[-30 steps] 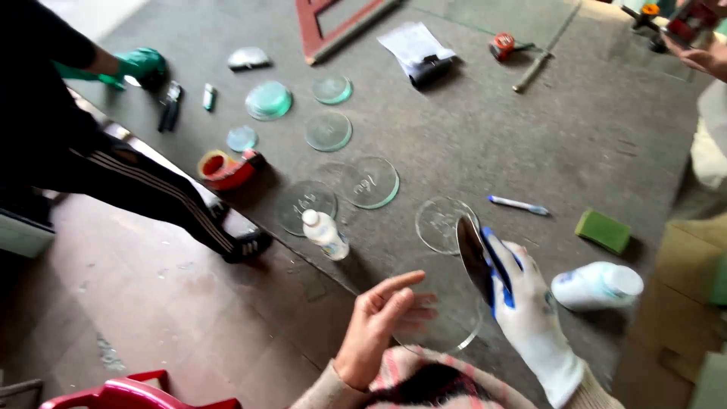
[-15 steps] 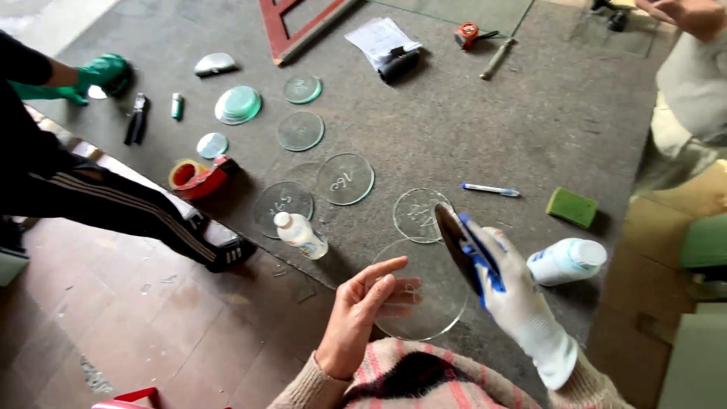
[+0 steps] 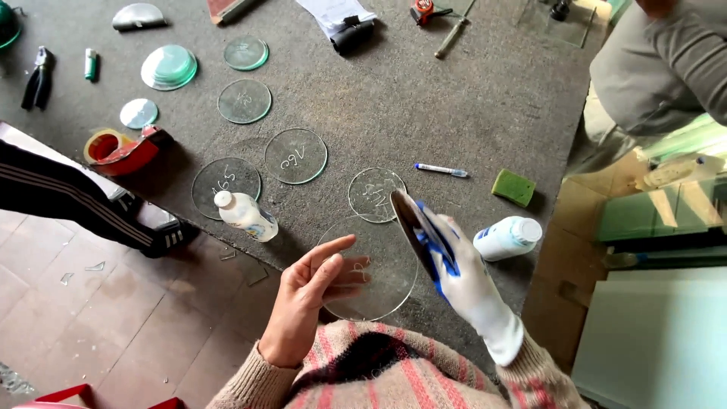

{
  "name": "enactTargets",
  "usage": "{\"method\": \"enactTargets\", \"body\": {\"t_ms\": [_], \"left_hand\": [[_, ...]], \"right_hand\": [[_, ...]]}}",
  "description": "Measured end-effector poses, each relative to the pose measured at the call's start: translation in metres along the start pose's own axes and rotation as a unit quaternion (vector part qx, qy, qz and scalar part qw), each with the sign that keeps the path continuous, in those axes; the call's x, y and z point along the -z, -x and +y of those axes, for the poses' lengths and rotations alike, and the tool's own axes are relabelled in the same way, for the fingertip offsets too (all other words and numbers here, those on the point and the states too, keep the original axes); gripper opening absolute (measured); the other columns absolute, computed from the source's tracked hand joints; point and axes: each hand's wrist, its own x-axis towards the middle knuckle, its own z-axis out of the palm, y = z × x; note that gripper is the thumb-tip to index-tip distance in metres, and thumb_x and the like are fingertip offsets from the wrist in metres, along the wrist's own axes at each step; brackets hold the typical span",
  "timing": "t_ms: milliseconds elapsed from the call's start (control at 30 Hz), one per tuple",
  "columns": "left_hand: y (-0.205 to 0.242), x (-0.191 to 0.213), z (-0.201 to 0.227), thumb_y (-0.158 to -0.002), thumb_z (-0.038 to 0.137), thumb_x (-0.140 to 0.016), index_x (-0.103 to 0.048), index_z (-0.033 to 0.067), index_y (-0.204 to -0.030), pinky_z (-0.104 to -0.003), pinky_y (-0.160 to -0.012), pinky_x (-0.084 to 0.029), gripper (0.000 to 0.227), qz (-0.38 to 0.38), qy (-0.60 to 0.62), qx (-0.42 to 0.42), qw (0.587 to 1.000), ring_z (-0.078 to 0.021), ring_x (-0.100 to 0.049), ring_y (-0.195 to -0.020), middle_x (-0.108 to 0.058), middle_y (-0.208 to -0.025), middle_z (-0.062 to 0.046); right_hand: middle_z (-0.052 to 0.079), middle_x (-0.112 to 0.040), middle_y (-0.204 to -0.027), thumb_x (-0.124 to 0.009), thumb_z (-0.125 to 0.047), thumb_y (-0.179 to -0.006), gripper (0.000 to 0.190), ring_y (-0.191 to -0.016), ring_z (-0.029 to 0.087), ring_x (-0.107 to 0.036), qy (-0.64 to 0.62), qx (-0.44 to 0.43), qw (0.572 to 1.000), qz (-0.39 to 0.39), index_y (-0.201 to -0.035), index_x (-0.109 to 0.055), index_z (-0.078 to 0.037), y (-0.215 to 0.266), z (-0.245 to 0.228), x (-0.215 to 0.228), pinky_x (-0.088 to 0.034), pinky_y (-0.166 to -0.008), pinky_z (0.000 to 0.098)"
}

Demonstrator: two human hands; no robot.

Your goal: Manually smoothing the sharp edges of circular glass pieces using an abrasive sanding stone.

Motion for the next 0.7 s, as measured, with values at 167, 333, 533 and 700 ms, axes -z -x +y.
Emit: {"method": "enactTargets", "body": {"t_ms": [167, 333, 533, 700], "left_hand": [[0.002, 0.000, -0.001, -0.101, 0.020, -0.066, -0.073, 0.0017, -0.146, -0.042, -0.079, -0.068, 0.050, -0.003, 0.015, 0.011, 1.000, -0.0332, -0.085, -0.094, -0.087, -0.117, -0.025], [-0.003, 0.005, -0.006, -0.099, 0.023, -0.067, -0.066, -0.0015, -0.153, -0.040, -0.081, -0.068, 0.059, -0.005, 0.071, 0.035, 0.997, -0.0331, -0.083, -0.096, -0.084, -0.122, -0.026], [-0.009, 0.013, -0.024, -0.106, 0.017, -0.062, -0.062, -0.0024, -0.154, -0.035, -0.080, -0.068, 0.052, -0.026, 0.180, 0.067, 0.981, -0.0314, -0.081, -0.099, -0.081, -0.127, -0.026], [-0.010, 0.014, -0.030, -0.106, 0.015, -0.062, -0.061, -0.0018, -0.154, -0.038, -0.083, -0.069, 0.051, -0.031, 0.216, 0.087, 0.972, -0.0323, -0.081, -0.101, -0.080, -0.129, -0.024]], "right_hand": [[0.019, -0.061, -0.152, -0.049, 0.013, -0.101, 0.065, -0.144, 0.035, -0.061, -0.003, 0.039, 0.999, -0.001, -0.165, -0.046, -0.001, -0.002, -0.001, -0.002, -0.037, -0.129, 0.0409], [0.025, -0.060, -0.147, -0.053, 0.017, -0.101, 0.068, -0.143, 0.039, -0.060, 0.011, 0.081, 0.997, -0.006, -0.166, -0.044, 0.002, -0.004, -0.027, 0.002, -0.038, -0.131, 0.0456], [0.025, -0.061, -0.153, -0.048, 0.011, -0.105, 0.059, -0.140, 0.039, -0.064, 0.068, 0.088, 0.994, 0.002, -0.163, -0.048, 0.000, 0.001, -0.031, 0.006, -0.043, -0.127, 0.0439], [0.027, -0.058, -0.152, -0.051, 0.017, -0.102, 0.066, -0.143, 0.039, -0.060, 0.069, 0.068, 0.995, 0.011, -0.166, -0.044, 0.000, 0.006, -0.022, 0.004, -0.041, -0.131, 0.0455]]}}
